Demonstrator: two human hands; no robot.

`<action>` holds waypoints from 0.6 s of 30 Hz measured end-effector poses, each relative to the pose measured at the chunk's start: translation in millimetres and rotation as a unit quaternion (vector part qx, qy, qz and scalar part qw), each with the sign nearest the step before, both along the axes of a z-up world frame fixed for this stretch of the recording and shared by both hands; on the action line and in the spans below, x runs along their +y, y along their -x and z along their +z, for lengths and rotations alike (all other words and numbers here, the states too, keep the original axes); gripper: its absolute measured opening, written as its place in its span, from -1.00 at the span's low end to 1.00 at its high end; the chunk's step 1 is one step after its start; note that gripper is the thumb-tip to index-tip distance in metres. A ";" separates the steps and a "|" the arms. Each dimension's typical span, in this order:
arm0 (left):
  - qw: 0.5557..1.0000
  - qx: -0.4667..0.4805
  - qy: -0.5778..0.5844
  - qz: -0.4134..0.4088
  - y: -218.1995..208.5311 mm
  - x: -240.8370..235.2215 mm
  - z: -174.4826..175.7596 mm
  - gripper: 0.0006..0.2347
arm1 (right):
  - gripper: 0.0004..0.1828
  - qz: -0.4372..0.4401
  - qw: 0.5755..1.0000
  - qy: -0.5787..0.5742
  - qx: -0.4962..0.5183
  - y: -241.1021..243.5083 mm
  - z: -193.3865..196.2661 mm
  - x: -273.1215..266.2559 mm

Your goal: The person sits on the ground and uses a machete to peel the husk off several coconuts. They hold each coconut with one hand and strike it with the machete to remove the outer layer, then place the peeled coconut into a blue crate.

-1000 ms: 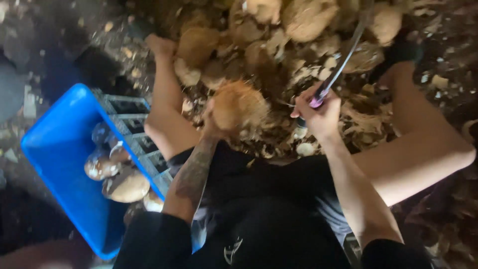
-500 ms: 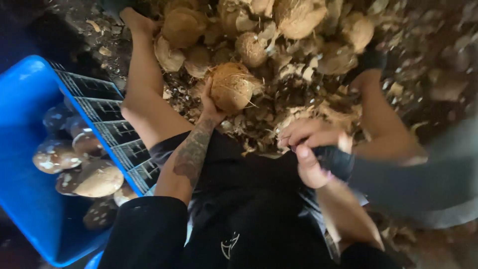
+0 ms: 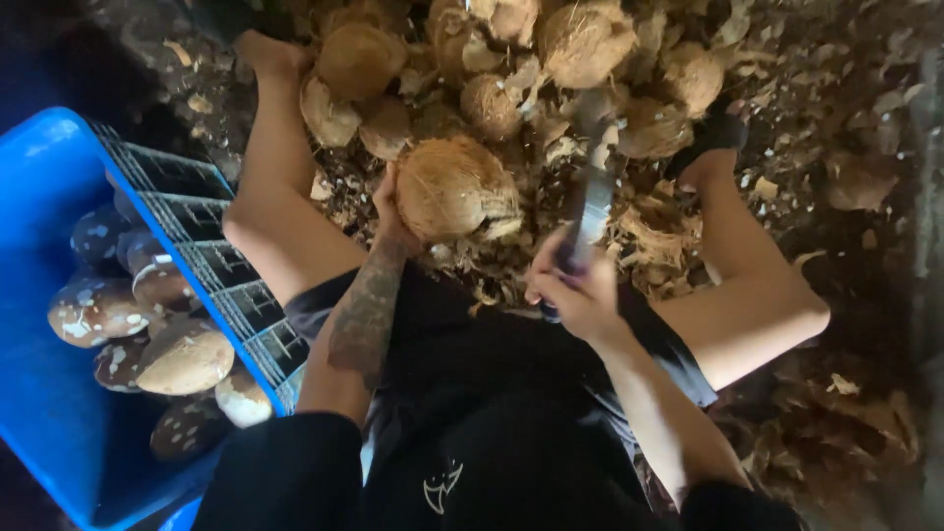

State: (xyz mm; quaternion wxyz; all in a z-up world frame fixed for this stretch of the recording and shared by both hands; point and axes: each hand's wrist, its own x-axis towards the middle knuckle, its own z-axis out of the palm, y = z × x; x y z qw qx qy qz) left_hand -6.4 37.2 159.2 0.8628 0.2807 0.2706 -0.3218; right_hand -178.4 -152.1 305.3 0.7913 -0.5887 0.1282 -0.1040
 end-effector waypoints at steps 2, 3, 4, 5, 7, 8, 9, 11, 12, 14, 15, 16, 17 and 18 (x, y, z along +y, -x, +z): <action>1.000 0.012 0.000 -0.013 7.2 3.2 -27.5 -0.39 | -0.88 0.012 0.991 0.047 -0.124 3.2 6.4 -6.7; 0.999 0.021 0.001 -0.028 6.5 1.5 -41.0 -0.43 | -0.84 0.022 0.964 0.095 -0.249 1.8 9.9 -12.2; 0.999 0.021 0.003 -0.029 5.9 -1.4 -42.6 -0.43 | -0.84 0.022 0.964 0.097 -0.248 -2.9 10.6 -10.8; 0.998 0.035 0.005 -0.047 5.4 -4.3 -44.8 -0.39 | -0.84 0.003 0.945 0.168 -0.282 -7.4 10.6 -9.5; 0.996 0.056 0.005 -0.063 10.7 -4.8 -41.1 -0.35 | -0.83 -0.013 0.922 0.234 -0.307 -4.6 -36.3 -4.7; 0.996 0.080 -0.003 -0.046 8.4 -5.6 -34.1 -0.25 | -0.87 -0.002 0.941 0.211 -0.263 -1.5 -82.6 -2.3; 0.994 0.104 -0.010 -0.029 6.1 -6.3 -26.7 -0.16 | -0.89 0.008 0.958 0.188 -0.218 1.7 -128.4 0.1; 0.991 0.120 -0.050 -0.026 0.1 -13.1 12.0 -0.13 | -0.91 0.109 0.969 0.214 0.057 18.4 -151.2 2.5; 0.986 0.138 -0.092 -0.020 -1.9 -12.7 31.3 -0.11 | -0.72 0.202 0.896 0.220 0.329 26.2 -163.3 6.1; 0.992 0.101 -0.078 -0.014 -8.4 -10.4 9.1 -0.16 | -0.76 0.147 0.909 0.159 0.356 19.0 -130.2 5.4; 0.996 0.066 -0.063 -0.014 -9.5 -8.4 -3.3 -0.21 | -0.79 0.088 0.915 0.096 0.383 18.1 -114.5 6.6; 0.995 0.071 -0.063 -0.015 -4.9 -5.8 -6.7 -0.21 | -0.79 0.088 0.913 0.095 0.387 12.3 -78.4 8.6; 0.996 0.080 -0.051 0.008 -0.2 -3.5 -9.4 -0.22 | -0.90 0.076 0.956 0.051 0.280 5.9 -41.8 10.3; 0.995 0.082 -0.034 0.035 -1.1 -5.1 -10.6 -0.22 | -0.90 0.066 0.985 0.011 0.162 -6.4 -4.8 7.5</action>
